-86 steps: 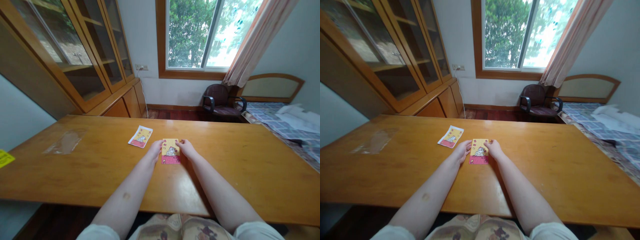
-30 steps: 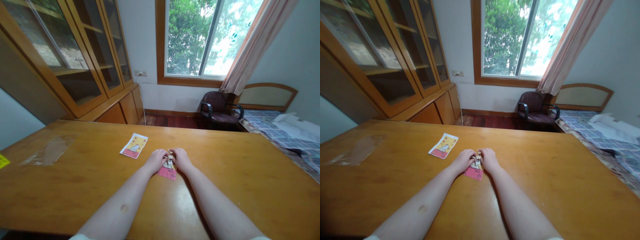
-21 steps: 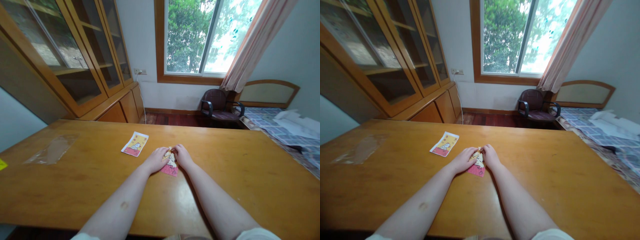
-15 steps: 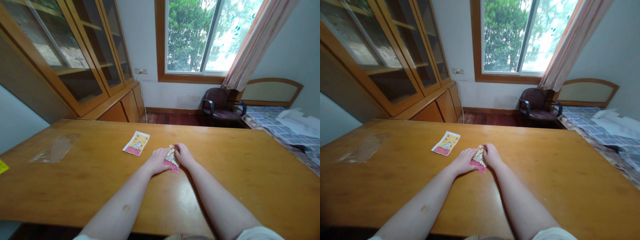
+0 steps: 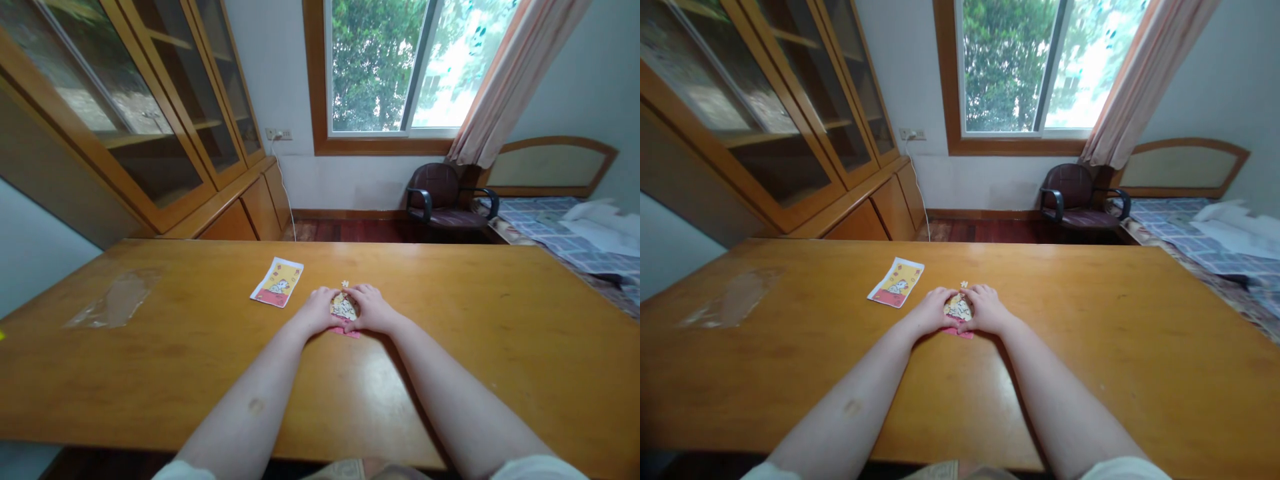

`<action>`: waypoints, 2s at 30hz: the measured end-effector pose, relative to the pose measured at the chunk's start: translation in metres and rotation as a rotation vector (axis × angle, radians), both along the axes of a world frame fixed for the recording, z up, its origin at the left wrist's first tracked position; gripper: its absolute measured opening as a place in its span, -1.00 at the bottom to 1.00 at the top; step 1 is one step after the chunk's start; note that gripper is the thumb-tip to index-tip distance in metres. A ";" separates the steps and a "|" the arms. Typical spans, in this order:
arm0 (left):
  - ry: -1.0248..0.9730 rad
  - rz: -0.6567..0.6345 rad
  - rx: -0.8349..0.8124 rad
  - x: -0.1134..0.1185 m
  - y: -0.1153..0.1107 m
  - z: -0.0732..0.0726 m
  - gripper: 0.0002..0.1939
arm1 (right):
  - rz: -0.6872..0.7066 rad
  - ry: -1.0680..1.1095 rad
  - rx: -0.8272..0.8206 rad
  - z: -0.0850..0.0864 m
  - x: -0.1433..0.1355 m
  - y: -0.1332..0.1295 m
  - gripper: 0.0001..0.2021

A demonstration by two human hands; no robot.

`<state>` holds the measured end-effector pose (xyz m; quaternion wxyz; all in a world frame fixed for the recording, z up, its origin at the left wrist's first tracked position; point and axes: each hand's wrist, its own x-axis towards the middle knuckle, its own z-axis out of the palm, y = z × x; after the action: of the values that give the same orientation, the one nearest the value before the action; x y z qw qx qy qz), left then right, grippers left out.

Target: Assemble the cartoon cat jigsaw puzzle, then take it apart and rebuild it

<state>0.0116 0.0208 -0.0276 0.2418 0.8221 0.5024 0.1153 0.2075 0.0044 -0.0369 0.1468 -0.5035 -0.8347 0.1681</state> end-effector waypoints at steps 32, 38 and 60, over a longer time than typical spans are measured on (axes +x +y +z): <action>0.150 0.012 0.104 0.002 -0.004 0.002 -0.35 | -0.080 0.049 0.078 0.003 0.000 -0.005 -0.47; 0.120 0.045 0.084 -0.002 0.000 -0.003 -0.35 | -0.123 -0.023 0.045 0.000 -0.004 -0.002 -0.56; 0.088 -0.075 0.050 0.001 -0.005 0.010 -0.48 | -0.059 0.004 0.040 0.002 -0.005 -0.006 -0.40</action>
<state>0.0129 0.0162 -0.0179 0.2030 0.8504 0.4784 0.0826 0.2023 -0.0011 -0.0346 0.1633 -0.5247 -0.8223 0.1480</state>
